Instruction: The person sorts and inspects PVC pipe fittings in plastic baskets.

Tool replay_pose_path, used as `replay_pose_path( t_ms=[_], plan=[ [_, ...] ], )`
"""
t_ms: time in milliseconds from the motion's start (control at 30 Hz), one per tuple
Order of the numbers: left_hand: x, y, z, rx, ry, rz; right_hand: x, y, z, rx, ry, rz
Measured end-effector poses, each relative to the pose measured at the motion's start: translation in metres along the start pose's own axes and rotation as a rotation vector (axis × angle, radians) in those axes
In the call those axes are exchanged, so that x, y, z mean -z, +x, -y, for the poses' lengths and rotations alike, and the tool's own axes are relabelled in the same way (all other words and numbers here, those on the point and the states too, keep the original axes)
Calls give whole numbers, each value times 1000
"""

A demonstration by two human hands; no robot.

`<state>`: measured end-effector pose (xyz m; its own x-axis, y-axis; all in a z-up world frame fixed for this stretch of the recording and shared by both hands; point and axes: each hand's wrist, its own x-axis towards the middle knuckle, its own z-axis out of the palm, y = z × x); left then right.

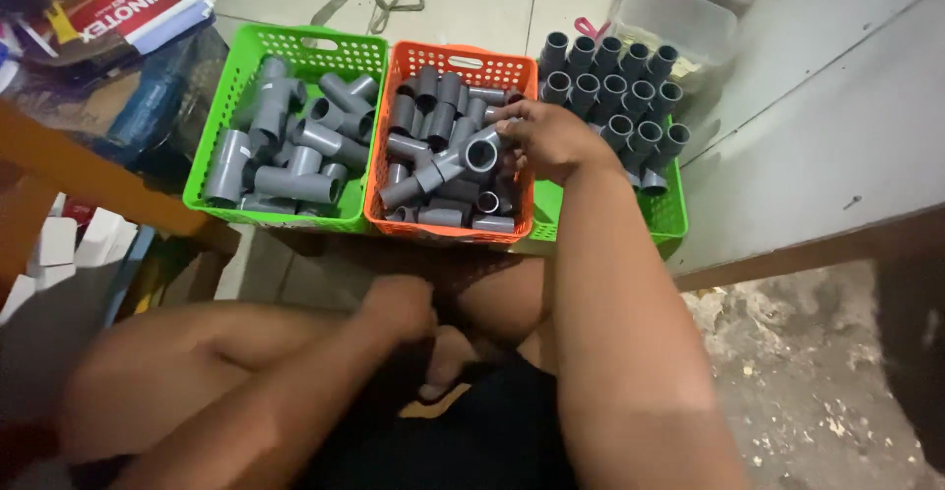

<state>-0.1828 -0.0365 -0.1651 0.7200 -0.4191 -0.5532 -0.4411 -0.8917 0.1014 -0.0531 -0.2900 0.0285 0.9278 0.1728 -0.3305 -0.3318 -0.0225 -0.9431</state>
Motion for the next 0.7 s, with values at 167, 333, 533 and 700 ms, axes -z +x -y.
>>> replay_pose_path(
  t_ms=[167,333,533,700],
  plan=[
    [69,-9,12,15,-245,84,-2,19,7,-53,35,-61],
    [94,-15,3,-39,-334,149,-42,-27,45,15,-29,-215],
    [103,-3,-4,-109,-265,167,-30,-4,12,80,-192,-294],
    [105,-7,2,-111,-203,182,-52,-17,33,124,-130,-224]
  ],
)
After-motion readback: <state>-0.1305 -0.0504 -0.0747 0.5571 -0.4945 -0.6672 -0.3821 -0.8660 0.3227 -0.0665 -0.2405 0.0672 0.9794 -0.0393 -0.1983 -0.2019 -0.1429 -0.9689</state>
